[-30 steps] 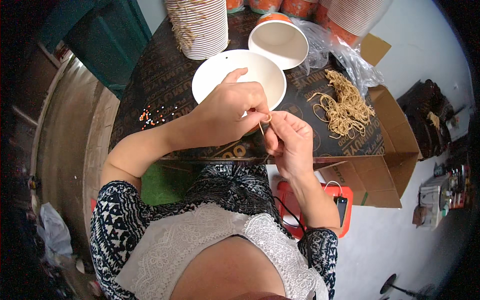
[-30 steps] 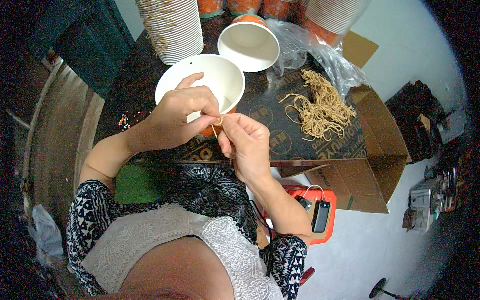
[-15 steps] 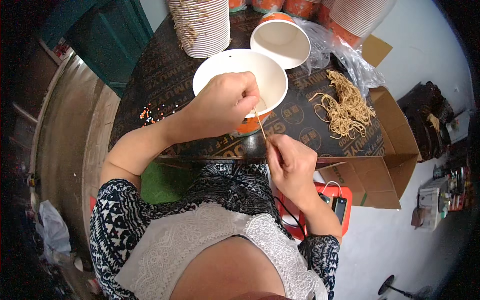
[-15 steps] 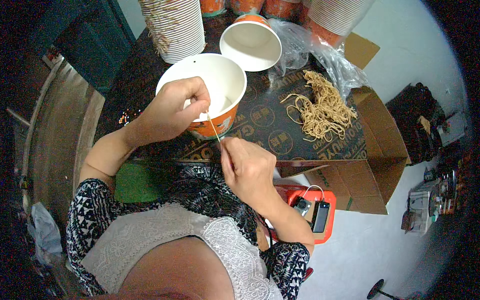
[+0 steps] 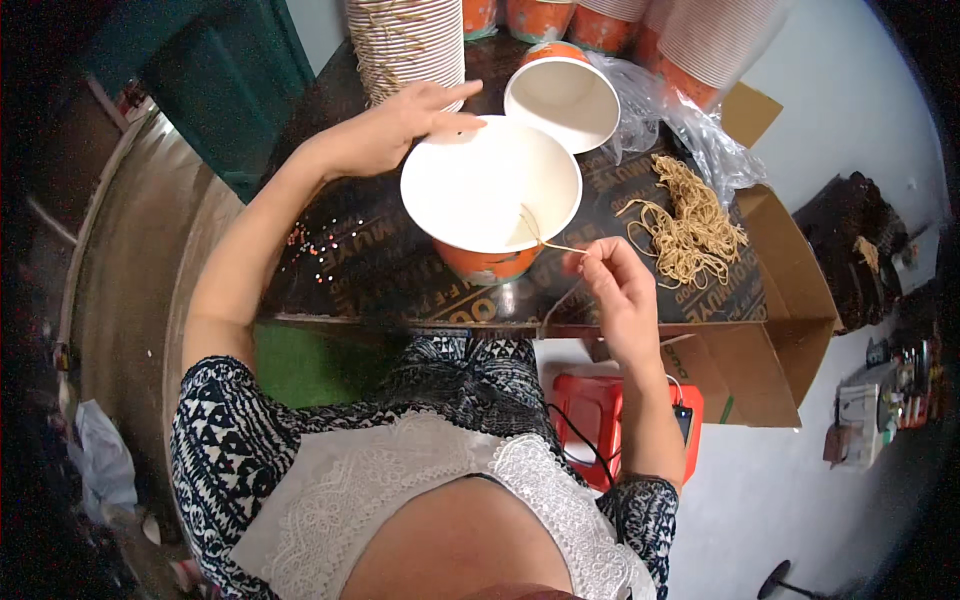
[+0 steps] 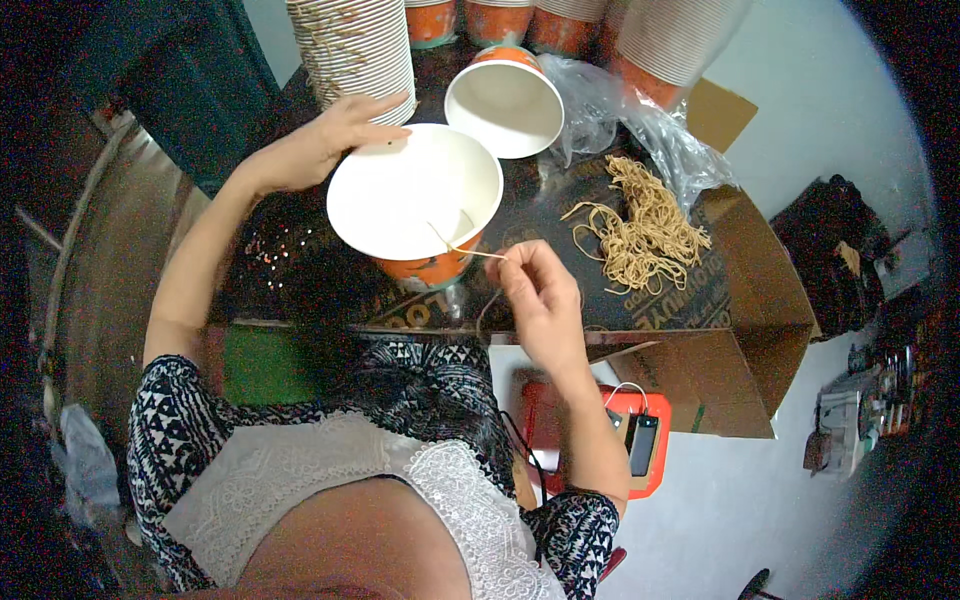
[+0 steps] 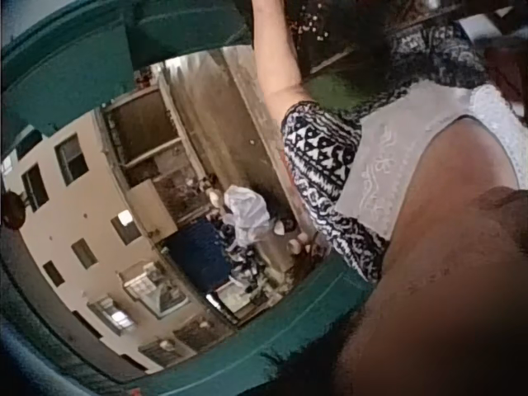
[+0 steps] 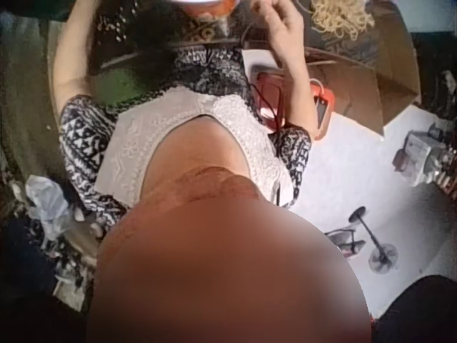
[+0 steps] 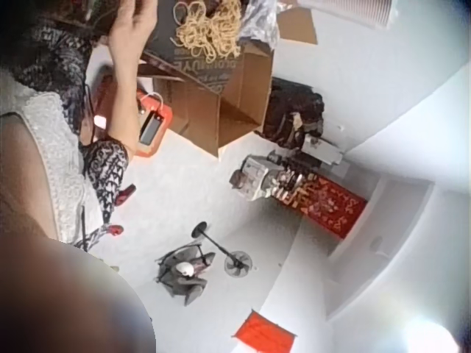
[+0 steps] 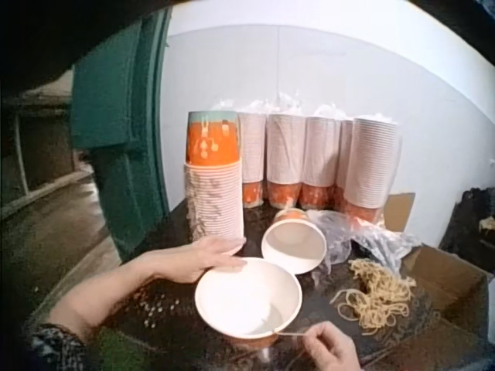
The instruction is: Manual assembly of paper bowls by threading string through pre-punched holes for manufacturing or packaging.
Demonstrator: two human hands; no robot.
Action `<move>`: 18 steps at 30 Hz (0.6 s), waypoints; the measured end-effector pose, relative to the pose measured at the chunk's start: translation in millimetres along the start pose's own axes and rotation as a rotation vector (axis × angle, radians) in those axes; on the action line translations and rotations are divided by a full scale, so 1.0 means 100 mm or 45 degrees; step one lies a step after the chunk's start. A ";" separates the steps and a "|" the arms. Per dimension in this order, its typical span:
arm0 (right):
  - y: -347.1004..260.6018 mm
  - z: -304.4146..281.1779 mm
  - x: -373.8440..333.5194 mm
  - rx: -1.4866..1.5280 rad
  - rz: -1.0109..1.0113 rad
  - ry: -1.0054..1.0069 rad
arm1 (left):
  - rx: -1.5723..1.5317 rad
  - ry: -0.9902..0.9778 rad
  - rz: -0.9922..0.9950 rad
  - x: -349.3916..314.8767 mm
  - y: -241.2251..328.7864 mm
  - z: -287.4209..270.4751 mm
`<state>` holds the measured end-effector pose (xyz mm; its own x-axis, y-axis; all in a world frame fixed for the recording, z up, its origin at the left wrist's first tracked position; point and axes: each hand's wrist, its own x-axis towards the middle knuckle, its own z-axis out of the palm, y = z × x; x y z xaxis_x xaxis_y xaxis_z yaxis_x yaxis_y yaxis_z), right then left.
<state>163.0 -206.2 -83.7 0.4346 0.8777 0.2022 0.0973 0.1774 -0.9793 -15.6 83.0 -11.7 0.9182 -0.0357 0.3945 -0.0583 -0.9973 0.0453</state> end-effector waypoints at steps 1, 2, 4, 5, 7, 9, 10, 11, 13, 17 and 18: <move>0.06 -0.03 0.05 0.169 -0.034 -0.055 | 0.016 -0.090 0.001 -0.03 -0.04 0.01; 0.07 -0.07 0.05 0.251 0.036 -0.062 | 0.018 -0.089 0.002 -0.07 -0.08 0.01; 0.04 -0.12 0.05 0.417 0.135 -0.050 | -0.088 -0.083 -0.061 -0.13 -0.11 -0.01; 0.00 -0.15 0.05 0.451 0.130 -0.032 | -0.091 -0.086 -0.057 -0.12 -0.05 -0.07; -0.10 -0.18 0.03 0.446 0.090 0.021 | 0.194 -0.189 -0.046 -0.17 0.15 -0.26; -0.18 -0.19 0.00 0.452 0.026 0.113 | 0.097 -0.135 -0.004 -0.18 0.35 -0.33; -0.20 -0.22 -0.02 0.530 -0.029 0.094 | 0.073 -0.185 0.010 -0.17 0.46 -0.36; -0.26 -0.20 -0.03 0.534 -0.081 0.111 | 0.091 -0.056 0.058 -0.17 0.56 -0.31; -0.32 -0.21 -0.06 0.576 -0.182 0.066 | 0.121 0.058 0.054 -0.15 0.73 -0.17; -0.39 -0.13 -0.05 0.707 -0.238 -0.012 | 0.049 0.051 -0.102 -0.01 1.16 0.03; -0.40 -0.08 -0.02 0.829 -0.257 -0.078 | 0.043 0.048 -0.102 0.04 1.22 0.06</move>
<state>165.1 -218.9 -44.7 0.4110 0.8195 0.3995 -0.3956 0.5551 -0.7317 -16.7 -39.7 -10.2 0.9040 0.0458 0.4250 0.0284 -0.9985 0.0472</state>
